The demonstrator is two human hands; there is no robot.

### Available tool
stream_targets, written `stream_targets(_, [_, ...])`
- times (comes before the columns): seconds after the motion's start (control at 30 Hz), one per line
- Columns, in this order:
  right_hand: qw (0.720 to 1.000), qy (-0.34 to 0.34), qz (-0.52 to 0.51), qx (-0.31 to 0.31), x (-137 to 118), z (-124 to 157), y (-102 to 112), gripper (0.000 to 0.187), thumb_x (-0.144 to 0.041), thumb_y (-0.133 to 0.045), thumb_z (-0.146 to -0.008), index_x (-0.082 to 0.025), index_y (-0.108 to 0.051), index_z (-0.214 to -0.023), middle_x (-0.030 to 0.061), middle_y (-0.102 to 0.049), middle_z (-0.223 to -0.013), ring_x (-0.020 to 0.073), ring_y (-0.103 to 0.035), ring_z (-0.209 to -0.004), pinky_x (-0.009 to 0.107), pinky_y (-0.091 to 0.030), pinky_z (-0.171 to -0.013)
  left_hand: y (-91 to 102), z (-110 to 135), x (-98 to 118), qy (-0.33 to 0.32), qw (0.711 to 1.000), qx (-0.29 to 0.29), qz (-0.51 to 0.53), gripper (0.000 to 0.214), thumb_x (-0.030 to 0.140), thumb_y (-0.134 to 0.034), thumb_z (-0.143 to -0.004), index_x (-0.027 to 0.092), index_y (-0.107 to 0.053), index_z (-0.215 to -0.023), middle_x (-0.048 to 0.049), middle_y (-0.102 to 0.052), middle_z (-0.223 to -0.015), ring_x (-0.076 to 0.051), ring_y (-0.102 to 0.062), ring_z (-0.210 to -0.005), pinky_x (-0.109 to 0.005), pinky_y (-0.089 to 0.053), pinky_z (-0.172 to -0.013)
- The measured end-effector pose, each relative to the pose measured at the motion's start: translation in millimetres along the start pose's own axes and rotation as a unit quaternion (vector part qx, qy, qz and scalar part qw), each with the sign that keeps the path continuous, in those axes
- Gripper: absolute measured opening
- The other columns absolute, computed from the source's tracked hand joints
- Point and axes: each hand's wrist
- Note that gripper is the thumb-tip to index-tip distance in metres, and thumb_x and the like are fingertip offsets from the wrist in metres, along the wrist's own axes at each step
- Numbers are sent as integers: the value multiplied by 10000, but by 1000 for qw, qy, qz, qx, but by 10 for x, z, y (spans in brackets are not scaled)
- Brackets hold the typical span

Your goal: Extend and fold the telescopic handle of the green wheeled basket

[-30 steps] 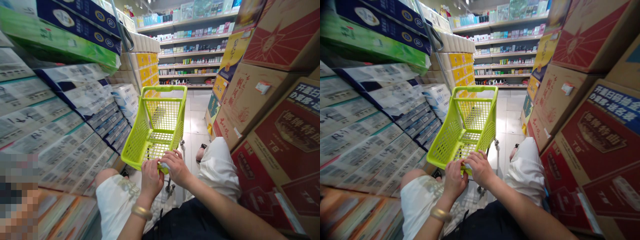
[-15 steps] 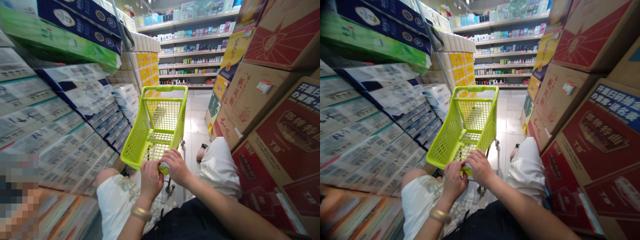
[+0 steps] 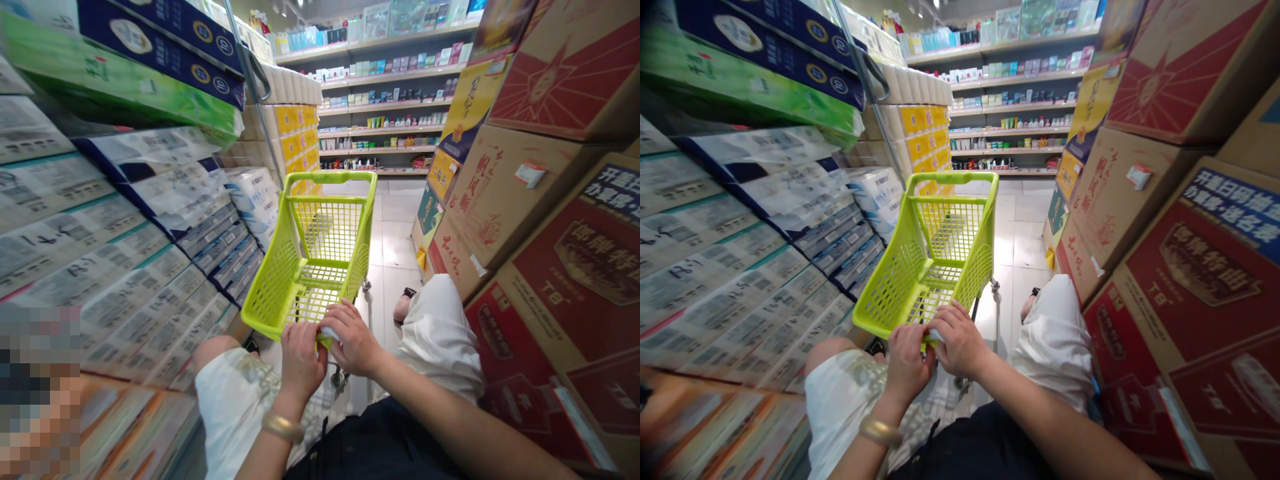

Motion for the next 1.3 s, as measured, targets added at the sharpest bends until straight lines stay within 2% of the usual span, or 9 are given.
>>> stream_targets(0.2, [999, 15, 31, 22, 93, -123, 14, 197, -143, -455, -858, -213, -611, -957, 50, -671, -946, 201, -584, -1079, 437, -323, -1125, 28, 2, -11, -8, 1000, 1, -1, 226, 111, -501, -705, 198, -523, -913, -39, -597, -800, -228, -542, -826, -395, -395, -858])
stream_targets(0.4, [998, -10, 39, 44, 63, -116, -50, 180, -125, -462, -866, -210, -609, -924, 49, -673, -913, 198, -599, -1050, 445, -340, -1122, 16, -11, 4, -14, 1000, 4, -2, 225, 98, -502, -709, 199, -514, -910, -33, -586, -785, -227, -536, -816, -391, -389, -844])
stream_targets(0.5, [999, 12, 39, 28, 0, -42, -71, 182, -136, -473, -870, -213, -617, -949, 49, -677, -953, 187, -591, -1081, 423, -332, -1133, 21, 9, -14, -23, 1000, 7, 0, 178, 137, -501, -749, 197, -508, -917, -41, -586, -793, -232, -536, -819, -396, -393, -842])
stream_targets(0.63, [997, 40, 59, 31, 137, -126, -17, 183, -133, -469, -878, -219, -626, -918, 33, -684, -901, 184, -601, -1074, 420, -329, -1135, 31, 28, -22, -13, 1000, 5, 0, 230, 100, -509, -713, 201, -513, -920, -41, -604, -818, -231, -548, -845, -395, -391, -864])
stream_targets(0.77, [996, -11, 69, 60, 265, -245, 19, 183, -121, -468, -881, -214, -624, -901, 42, -687, -890, 197, -613, -1041, 456, -334, -1125, 26, 17, 3, 6, 1000, -9, 3, 251, 84, -518, -690, 206, -526, -909, -36, -607, -808, -229, -557, -840, -395, -390, -872])
stream_targets(0.87, [996, -21, 55, 64, 180, -181, -20, 188, -117, -462, -882, -209, -620, -927, 50, -687, -912, 198, -610, -1051, 449, -353, -1110, 14, 18, 12, 9, 1000, -7, 3, 250, 81, -512, -691, 207, -525, -907, -39, -608, -805, -233, -560, -836, -399, -392, -865])
stream_targets(1.07, [998, 32, 43, 18, 135, -127, -15, 172, -161, -467, -916, -225, -626, -920, 34, -688, -909, 173, -610, -1052, 417, -336, -1126, 34, 49, -15, 2, 1000, 2, 0, 244, 95, -510, -695, 207, -522, -912, -42, -620, -822, -233, -567, -849, -401, -398, -868])
stream_targets(1.2, [996, -9, 79, 49, 322, -311, 52, 160, -172, -476, -921, -215, -624, -880, 46, -691, -899, 194, -621, -1019, 454, -346, -1115, 54, 43, -2, 6, 1000, -8, 3, 230, 90, -515, -706, 205, -525, -906, -37, -615, -817, -227, -565, -851, -395, -392, -876])
stream_targets(1.3, [994, -22, 83, 62, 290, -316, 32, 153, -168, -477, -918, -211, -614, -867, 47, -686, -878, 199, -620, -1006, 453, -364, -1099, 42, 39, 10, 8, 1000, -8, 2, 244, 88, -515, -701, 207, -528, -913, -37, -614, -814, -232, -564, -855, -397, -388, -873])
Point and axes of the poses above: each hand's wrist, its own z-axis away from the middle knuckle, its own y-axis out of the back of the hand, x = y × z
